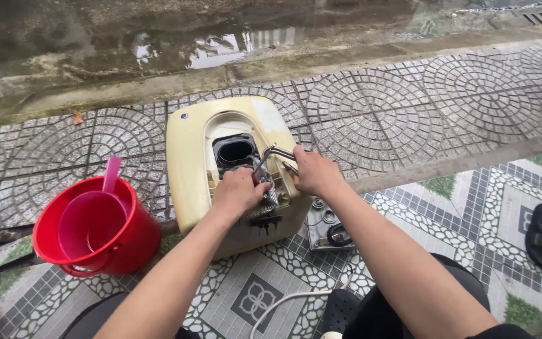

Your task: Dismantling a water heater to remove and inspect the heating element

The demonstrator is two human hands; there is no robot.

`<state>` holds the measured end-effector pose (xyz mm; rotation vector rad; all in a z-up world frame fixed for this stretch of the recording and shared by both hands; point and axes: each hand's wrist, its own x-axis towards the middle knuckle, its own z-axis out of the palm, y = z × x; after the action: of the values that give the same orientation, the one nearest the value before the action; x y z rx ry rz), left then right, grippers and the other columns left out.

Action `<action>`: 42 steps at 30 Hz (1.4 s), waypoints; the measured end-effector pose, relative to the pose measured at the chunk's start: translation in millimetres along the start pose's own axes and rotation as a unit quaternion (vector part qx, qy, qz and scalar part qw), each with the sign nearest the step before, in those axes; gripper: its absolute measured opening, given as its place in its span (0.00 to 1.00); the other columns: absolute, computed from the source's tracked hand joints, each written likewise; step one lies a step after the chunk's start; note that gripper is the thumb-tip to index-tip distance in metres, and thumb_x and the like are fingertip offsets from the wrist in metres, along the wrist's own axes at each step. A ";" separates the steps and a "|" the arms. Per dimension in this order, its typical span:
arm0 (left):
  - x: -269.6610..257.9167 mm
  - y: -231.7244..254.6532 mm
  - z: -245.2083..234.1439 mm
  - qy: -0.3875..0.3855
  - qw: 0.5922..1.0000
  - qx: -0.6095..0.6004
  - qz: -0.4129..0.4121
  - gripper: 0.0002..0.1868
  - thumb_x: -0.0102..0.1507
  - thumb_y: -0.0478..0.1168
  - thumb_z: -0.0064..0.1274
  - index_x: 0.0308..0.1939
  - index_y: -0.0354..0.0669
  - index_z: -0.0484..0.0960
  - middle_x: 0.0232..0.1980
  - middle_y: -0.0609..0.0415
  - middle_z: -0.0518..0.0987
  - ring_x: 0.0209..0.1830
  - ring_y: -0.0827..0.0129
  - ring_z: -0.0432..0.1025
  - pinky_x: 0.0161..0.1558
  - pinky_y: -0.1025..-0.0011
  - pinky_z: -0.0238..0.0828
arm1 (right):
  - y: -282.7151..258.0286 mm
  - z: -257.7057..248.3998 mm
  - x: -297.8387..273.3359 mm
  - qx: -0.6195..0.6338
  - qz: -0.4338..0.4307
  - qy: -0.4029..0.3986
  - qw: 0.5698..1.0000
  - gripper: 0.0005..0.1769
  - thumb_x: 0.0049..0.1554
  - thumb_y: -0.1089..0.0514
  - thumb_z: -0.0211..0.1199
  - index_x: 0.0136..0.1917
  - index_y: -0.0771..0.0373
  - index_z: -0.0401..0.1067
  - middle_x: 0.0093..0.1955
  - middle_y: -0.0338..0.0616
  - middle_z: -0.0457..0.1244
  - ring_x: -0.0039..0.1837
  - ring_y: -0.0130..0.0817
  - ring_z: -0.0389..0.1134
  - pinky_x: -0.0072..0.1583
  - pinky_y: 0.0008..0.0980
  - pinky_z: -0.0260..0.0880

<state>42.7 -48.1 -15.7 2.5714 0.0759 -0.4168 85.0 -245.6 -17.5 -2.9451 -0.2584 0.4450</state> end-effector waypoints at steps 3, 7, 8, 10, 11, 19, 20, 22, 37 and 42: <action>-16.8 13.4 1.7 -0.070 0.997 0.022 -0.006 0.16 0.56 0.54 0.62 0.38 0.48 0.88 0.49 0.38 0.84 0.56 0.39 0.78 0.55 0.49 0.77 | -1.3 -4.2 -3.9 0.004 0.002 -0.001 1.000 0.22 0.60 0.43 0.54 0.58 0.60 0.60 0.57 0.58 0.67 0.61 0.64 0.71 0.61 0.57 0.71; -2.9 7.0 7.8 -0.046 0.999 -0.005 -0.011 0.14 0.56 0.53 0.62 0.37 0.50 0.88 0.46 0.39 0.84 0.54 0.40 0.78 0.53 0.50 0.78 | 0.1 0.1 0.1 -0.002 0.000 0.002 1.000 0.22 0.60 0.43 0.55 0.58 0.60 0.61 0.57 0.59 0.67 0.60 0.65 0.71 0.60 0.57 0.72; 4.0 6.1 6.8 -0.017 1.000 -0.009 0.002 0.13 0.58 0.52 0.61 0.37 0.49 0.87 0.44 0.41 0.84 0.52 0.41 0.79 0.52 0.50 0.78 | 0.8 0.4 0.7 0.000 -0.001 0.004 1.000 0.22 0.60 0.43 0.55 0.58 0.60 0.61 0.57 0.59 0.67 0.60 0.65 0.71 0.60 0.57 0.72; 12.2 7.1 6.5 0.012 1.000 -0.013 0.016 0.13 0.60 0.52 0.60 0.38 0.48 0.87 0.41 0.43 0.84 0.51 0.42 0.79 0.51 0.50 0.79 | 2.8 1.3 2.1 0.002 -0.001 0.006 1.000 0.22 0.60 0.42 0.55 0.58 0.61 0.61 0.56 0.59 0.67 0.60 0.64 0.71 0.60 0.57 0.72; 13.1 8.8 7.1 0.016 1.000 -0.004 0.017 0.15 0.61 0.53 0.59 0.40 0.47 0.85 0.42 0.42 0.84 0.51 0.40 0.79 0.50 0.49 0.79 | 3.7 1.9 2.7 0.002 0.001 0.006 1.000 0.22 0.60 0.42 0.55 0.58 0.60 0.61 0.56 0.59 0.67 0.60 0.65 0.71 0.60 0.57 0.72; -7.9 12.8 3.9 -0.076 0.996 0.037 -0.007 0.20 0.60 0.56 0.59 0.47 0.46 0.82 0.52 0.42 0.82 0.58 0.37 0.76 0.57 0.46 0.74 | 1.0 -0.1 4.3 -0.009 0.005 0.004 1.000 0.21 0.60 0.41 0.55 0.57 0.58 0.61 0.56 0.56 0.67 0.60 0.63 0.71 0.60 0.56 0.72; -4.8 12.5 2.4 -0.050 0.998 0.040 -0.001 0.20 0.62 0.56 0.56 0.47 0.46 0.82 0.52 0.41 0.82 0.57 0.38 0.76 0.56 0.46 0.75 | 2.4 2.7 5.8 -0.005 0.005 0.005 1.000 0.21 0.60 0.41 0.55 0.57 0.58 0.62 0.55 0.56 0.67 0.59 0.63 0.71 0.59 0.56 0.73; 1.4 10.5 6.8 -0.026 0.999 0.046 0.005 0.20 0.64 0.56 0.53 0.47 0.45 0.82 0.51 0.41 0.82 0.57 0.39 0.77 0.56 0.47 0.76 | 2.9 6.8 5.7 0.003 0.005 0.004 1.000 0.21 0.60 0.41 0.55 0.57 0.57 0.62 0.55 0.56 0.67 0.59 0.62 0.72 0.59 0.56 0.73; 25.2 26.7 25.0 0.068 0.995 0.063 -0.044 0.24 0.65 0.56 0.52 0.49 0.39 0.80 0.47 0.40 0.82 0.53 0.37 0.78 0.51 0.44 0.77 | 12.5 20.3 13.3 0.026 0.008 0.029 0.999 0.22 0.58 0.41 0.56 0.58 0.57 0.63 0.53 0.60 0.66 0.57 0.66 0.72 0.56 0.57 0.73; -16.4 34.8 22.0 0.017 0.996 0.020 -0.083 0.25 0.66 0.58 0.51 0.53 0.41 0.79 0.53 0.38 0.81 0.58 0.37 0.75 0.54 0.43 0.75 | 9.0 19.2 8.3 0.023 0.013 0.037 0.999 0.22 0.58 0.41 0.56 0.57 0.58 0.63 0.52 0.60 0.65 0.56 0.67 0.72 0.56 0.57 0.74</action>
<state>25.6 -88.8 -11.2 2.6224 0.2986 -0.4388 88.3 -250.4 -39.5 -2.9160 -0.1993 0.3390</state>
